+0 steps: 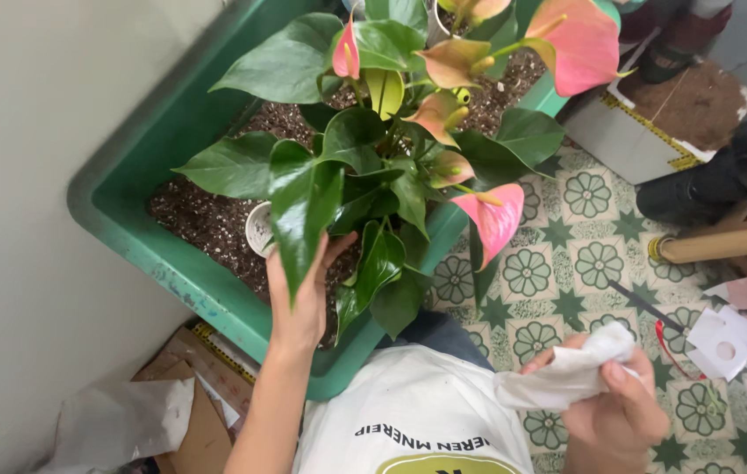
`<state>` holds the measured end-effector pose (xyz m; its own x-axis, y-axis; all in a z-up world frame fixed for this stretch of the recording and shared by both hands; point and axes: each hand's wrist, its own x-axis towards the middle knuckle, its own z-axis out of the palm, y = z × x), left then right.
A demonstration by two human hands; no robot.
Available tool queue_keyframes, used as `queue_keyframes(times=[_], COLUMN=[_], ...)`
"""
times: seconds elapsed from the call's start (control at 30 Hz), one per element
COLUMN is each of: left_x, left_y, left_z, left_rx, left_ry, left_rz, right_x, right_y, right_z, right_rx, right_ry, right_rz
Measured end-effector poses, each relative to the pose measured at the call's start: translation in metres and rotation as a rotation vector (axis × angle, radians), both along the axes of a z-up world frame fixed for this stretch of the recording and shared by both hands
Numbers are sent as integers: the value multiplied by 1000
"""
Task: The person wipes the leaves of a potted anthurium plant with a white cloth. The person handles the leaves one at a time, wiping both sides of each leaf. The person also uses a small green scoop to add soil to the pot.
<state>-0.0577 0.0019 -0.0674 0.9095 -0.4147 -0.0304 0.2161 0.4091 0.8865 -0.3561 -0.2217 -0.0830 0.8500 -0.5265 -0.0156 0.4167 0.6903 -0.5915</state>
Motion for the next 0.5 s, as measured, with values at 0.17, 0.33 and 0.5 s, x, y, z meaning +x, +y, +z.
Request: queue_keyframes(times=[0.17, 0.33, 0.5], left_x=[-3, -1, -2], left_y=[1, 23, 32], left_z=[-9, -22, -25], left_rx=[-31, -132, -281], left_ry=[90, 336, 481], left_rz=[75, 106, 61], right_x=[-1, 8, 44], right_y=[0, -9, -13], right_z=[-14, -25, -36], right_rx=[257, 321, 130], right_ry=[30, 140, 266], right_rz=[-41, -186, -233])
